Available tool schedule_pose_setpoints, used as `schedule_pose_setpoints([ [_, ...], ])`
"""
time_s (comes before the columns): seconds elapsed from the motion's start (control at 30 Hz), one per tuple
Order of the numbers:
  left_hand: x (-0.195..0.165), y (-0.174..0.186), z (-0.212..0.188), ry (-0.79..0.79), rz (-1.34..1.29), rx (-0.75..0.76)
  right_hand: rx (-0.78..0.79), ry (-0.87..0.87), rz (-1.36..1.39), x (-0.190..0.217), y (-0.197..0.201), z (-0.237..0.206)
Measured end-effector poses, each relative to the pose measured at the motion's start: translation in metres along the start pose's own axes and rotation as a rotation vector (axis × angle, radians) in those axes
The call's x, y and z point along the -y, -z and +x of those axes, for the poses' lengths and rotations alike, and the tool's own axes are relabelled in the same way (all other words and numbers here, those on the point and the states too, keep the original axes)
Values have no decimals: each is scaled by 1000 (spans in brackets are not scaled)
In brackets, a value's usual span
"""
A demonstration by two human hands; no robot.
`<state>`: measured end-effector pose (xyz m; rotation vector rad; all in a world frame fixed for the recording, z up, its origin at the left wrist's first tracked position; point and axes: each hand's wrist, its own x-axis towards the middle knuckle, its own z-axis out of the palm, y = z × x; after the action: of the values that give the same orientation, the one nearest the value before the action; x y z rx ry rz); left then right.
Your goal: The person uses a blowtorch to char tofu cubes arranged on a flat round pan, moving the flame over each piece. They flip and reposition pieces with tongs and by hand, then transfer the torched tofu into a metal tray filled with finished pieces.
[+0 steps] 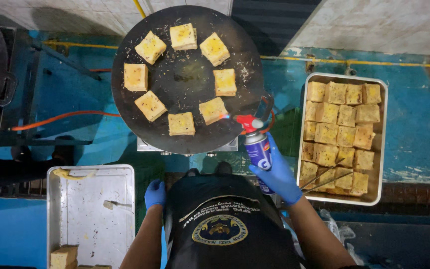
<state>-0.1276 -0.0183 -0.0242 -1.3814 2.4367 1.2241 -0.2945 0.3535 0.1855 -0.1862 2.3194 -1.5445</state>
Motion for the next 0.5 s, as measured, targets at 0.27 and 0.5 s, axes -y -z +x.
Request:
schedule_pose_setpoints([
  [0.27,19,9,-2,47,-34,-29,-64,-19,-12,6,1,29],
  [0.5,38,17,-8,96,33,-103,-44,40,-124,2,2,79],
])
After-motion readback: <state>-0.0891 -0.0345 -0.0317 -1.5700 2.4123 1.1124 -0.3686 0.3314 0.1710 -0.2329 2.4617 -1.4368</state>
